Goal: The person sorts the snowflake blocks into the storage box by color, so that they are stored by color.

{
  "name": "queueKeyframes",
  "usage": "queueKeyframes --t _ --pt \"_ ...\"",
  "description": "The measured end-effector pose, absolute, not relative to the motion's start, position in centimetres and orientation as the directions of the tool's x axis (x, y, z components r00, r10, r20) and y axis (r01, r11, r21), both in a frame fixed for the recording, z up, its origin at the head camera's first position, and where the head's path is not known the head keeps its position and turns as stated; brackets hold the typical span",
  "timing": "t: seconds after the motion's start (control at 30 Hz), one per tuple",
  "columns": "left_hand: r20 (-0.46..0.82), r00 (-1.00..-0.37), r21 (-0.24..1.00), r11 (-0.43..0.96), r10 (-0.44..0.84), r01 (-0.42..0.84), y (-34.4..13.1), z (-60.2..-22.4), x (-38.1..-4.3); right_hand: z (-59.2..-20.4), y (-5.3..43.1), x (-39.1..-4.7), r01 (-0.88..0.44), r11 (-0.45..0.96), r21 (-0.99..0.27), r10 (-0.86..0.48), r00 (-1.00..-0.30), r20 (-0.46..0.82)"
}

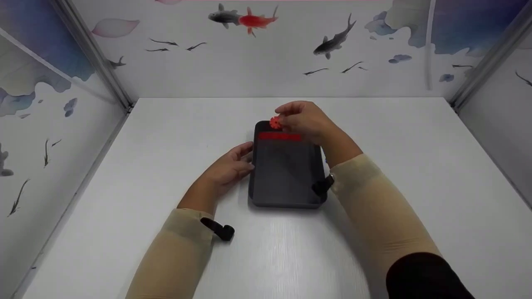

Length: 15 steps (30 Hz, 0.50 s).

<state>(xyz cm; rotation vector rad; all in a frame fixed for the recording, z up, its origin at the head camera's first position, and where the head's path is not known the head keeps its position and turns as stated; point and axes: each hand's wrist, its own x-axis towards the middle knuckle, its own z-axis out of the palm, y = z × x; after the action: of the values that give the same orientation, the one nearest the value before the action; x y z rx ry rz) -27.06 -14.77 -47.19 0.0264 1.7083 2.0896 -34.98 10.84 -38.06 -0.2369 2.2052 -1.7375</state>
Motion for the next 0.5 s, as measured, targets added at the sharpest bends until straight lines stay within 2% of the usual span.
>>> queueKeyframes --t 0.23,0.37,0.5 --pt "-0.261 -0.900 0.937 -0.132 0.350 -0.323 -14.9 -47.1 -27.0 -39.2 8.4 -36.8 0.101 0.247 -0.964 -0.343 -0.921 -0.185" --pt "-0.254 -0.903 0.941 -0.128 0.347 -0.314 -14.9 -47.1 -27.0 -40.9 7.5 -37.1 0.149 0.231 -0.961 -0.326 -0.919 -0.221" --pt "-0.248 -0.902 0.944 -0.122 0.353 -0.307 -15.0 -47.1 -27.0 -42.7 7.0 -37.4 0.157 0.275 -0.949 -0.306 -0.921 -0.241"
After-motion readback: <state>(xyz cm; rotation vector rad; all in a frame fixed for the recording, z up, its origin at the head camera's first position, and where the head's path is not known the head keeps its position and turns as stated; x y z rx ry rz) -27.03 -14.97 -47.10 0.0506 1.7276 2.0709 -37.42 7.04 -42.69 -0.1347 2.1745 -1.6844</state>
